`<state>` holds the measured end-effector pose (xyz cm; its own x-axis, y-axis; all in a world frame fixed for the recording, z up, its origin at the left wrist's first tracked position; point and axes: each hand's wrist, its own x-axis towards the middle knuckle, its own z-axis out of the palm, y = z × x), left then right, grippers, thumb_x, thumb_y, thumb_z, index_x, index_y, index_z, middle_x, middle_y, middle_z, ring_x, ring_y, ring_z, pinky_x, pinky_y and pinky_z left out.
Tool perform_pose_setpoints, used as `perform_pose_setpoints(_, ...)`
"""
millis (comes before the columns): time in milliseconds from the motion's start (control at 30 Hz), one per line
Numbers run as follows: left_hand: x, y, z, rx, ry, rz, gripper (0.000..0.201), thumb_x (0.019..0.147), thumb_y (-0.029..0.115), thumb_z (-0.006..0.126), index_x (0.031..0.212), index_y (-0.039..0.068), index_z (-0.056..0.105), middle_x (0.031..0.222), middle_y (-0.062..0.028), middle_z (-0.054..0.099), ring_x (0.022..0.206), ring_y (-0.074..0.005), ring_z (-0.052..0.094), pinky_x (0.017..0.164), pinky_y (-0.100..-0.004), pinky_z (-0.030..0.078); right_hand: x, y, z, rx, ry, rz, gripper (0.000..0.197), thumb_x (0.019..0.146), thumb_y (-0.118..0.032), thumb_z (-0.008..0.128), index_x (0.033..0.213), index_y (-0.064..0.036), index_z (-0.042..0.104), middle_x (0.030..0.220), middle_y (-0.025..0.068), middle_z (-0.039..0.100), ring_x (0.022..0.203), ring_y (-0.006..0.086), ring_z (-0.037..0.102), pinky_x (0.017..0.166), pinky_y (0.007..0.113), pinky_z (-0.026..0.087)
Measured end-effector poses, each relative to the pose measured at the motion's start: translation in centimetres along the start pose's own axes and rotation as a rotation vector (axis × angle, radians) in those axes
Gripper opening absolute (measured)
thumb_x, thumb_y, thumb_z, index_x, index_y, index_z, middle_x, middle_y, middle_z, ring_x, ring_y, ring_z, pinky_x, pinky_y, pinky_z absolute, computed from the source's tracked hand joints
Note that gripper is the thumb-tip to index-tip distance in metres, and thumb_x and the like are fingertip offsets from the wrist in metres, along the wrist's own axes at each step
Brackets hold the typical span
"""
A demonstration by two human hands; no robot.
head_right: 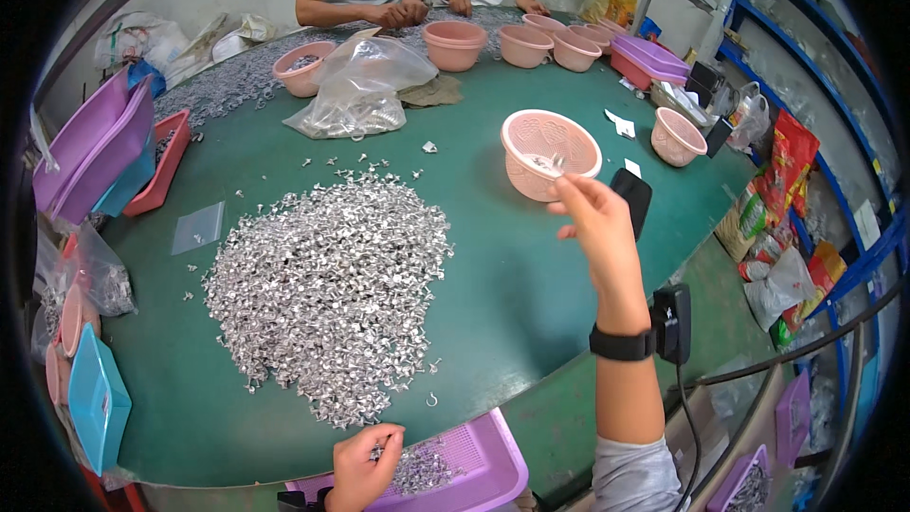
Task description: Sorting and inspecting small metal components at a workstation in an assembly area.
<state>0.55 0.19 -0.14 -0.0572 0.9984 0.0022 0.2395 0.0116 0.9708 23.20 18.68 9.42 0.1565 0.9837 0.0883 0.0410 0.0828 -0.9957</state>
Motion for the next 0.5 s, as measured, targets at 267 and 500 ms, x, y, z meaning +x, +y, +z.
perform_pose_setpoints(267,0.6,-1.1,-0.2,0.130,0.027,0.086,0.008,0.070,0.001,0.057,0.078,0.000,0.056,0.061,-0.0073,0.056,0.050,-0.0100,0.053,0.046,-0.0216,0.041,-6.5,8.1,6.0,-0.577,-0.518,-0.335,0.022,0.068,-0.011,0.059,0.088,-0.0046,0.052,0.087,0.0103,0.052,0.082,0.0241,0.049,0.070,0.031,0.040)
perform_pose_setpoints(500,0.9,-1.7,0.3,0.203,-0.041,0.257,0.008,0.069,0.008,0.058,0.077,0.006,0.055,0.062,-0.0054,0.055,0.050,-0.0181,0.054,0.046,-0.0255,0.043,-12.4,6.9,5.8,-0.645,-0.496,-0.428,0.021,0.064,-0.009,0.062,0.082,-0.0044,0.053,0.083,0.0083,0.050,0.078,0.0253,0.047,0.068,0.032,0.039)
